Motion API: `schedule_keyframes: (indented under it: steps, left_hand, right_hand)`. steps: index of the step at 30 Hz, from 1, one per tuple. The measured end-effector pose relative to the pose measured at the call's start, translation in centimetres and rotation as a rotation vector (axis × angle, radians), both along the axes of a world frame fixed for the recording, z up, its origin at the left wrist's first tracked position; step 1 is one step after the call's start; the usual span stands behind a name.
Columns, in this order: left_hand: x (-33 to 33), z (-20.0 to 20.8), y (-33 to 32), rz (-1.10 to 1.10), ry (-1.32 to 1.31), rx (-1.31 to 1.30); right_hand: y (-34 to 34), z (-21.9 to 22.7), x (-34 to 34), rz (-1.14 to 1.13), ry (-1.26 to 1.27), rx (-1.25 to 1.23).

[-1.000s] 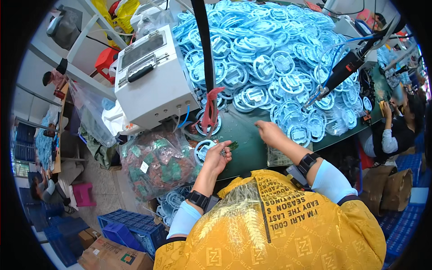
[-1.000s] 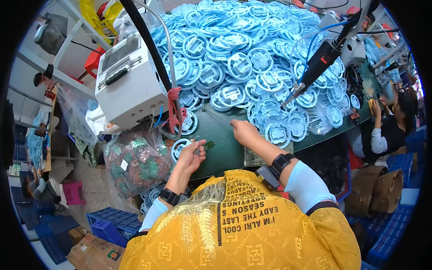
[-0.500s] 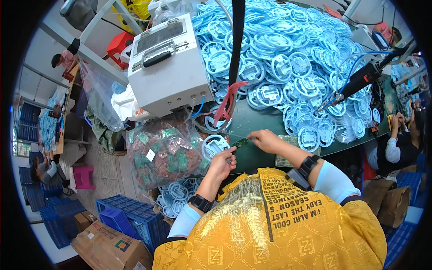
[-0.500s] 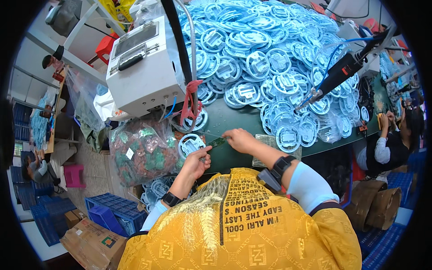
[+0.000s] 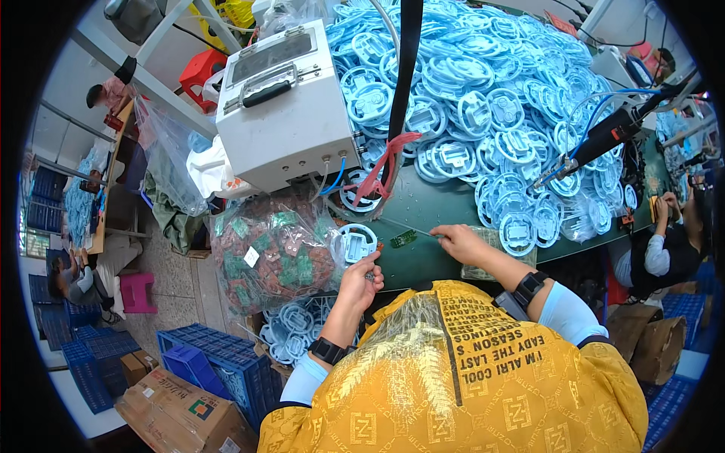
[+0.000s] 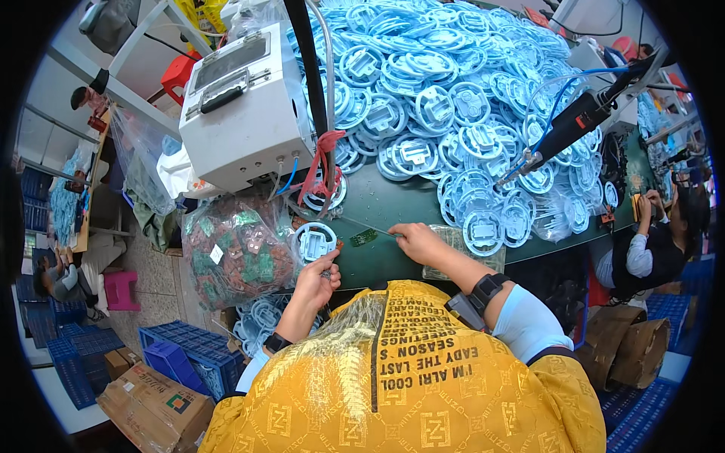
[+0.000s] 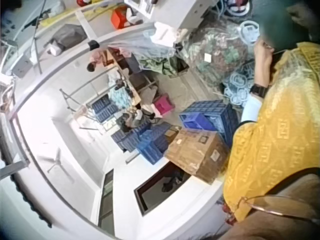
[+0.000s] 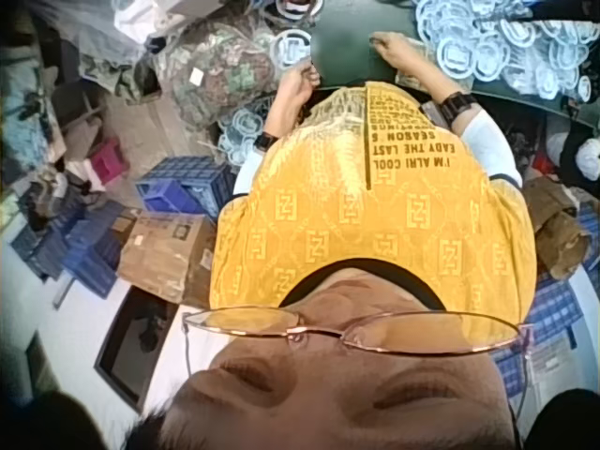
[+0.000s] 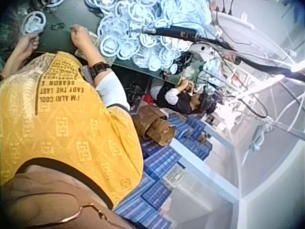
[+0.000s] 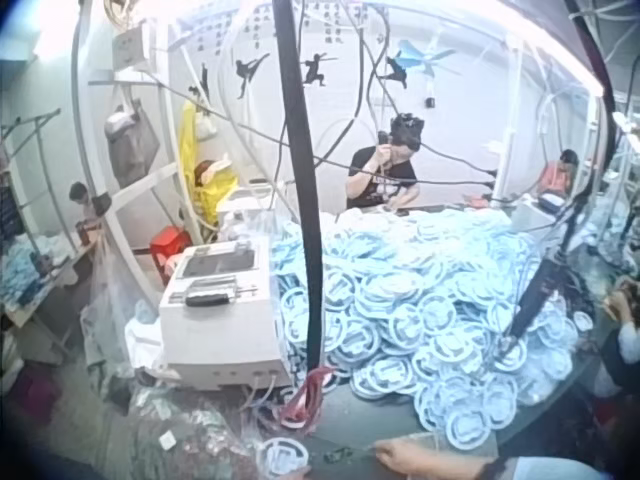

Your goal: The recorder is assembling small plastic components, specifically what appear to be parts of fans or similar circular plastic items.

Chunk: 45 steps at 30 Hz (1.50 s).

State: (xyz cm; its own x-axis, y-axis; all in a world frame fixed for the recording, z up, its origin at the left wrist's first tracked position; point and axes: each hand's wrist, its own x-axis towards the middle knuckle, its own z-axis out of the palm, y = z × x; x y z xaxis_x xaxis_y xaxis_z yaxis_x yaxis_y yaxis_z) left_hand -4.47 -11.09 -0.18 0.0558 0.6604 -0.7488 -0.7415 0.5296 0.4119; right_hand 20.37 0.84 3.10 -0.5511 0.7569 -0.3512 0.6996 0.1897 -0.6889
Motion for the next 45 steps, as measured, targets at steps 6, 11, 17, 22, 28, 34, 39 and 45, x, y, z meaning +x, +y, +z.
schedule_keyframes:
  steps: [6, 11, 17, 22, 28, 34, 39, 45]
  left_hand:
    - [0.4, 0.4, 0.9, -0.012, -0.006, 0.05]
    - [2.0, 0.7, 4.5, -0.051, -0.015, 0.142]
    - [4.5, 0.8, 9.6, -0.169, -0.052, 0.278]
    - [7.1, 1.1, 11.7, -0.204, 0.075, 0.27]
    - [10.7, 2.1, 14.2, -0.13, 0.409, 0.283]
    - [11.3, 5.1, 15.7, 0.118, 0.295, 0.245]
    - [10.3, 5.5, 15.8, 0.003, 0.246, 0.302]
    - [9.4, 0.1, 14.5, -0.206, 0.741, 0.365]
  right_hand:
    - [0.2, 2.5, 5.1, 0.003, 0.043, -0.147]
    - [-1.0, 7.5, 6.8, -0.319, 0.245, -0.719]
    - [-1.8, 8.7, 8.5, -0.369, 0.303, -0.827]
    - [-3.3, 7.7, 9.1, -0.331, 0.149, -0.33]
    - [-5.4, 7.3, 7.2, -0.213, -0.023, 0.421]
    - [-5.6, 7.5, 7.0, -0.42, 0.183, -0.008]
    - [-5.6, 7.3, 7.7, -0.659, 0.583, -0.609]
    - [-5.7, 7.6, 8.6, -0.207, 0.075, 0.358]
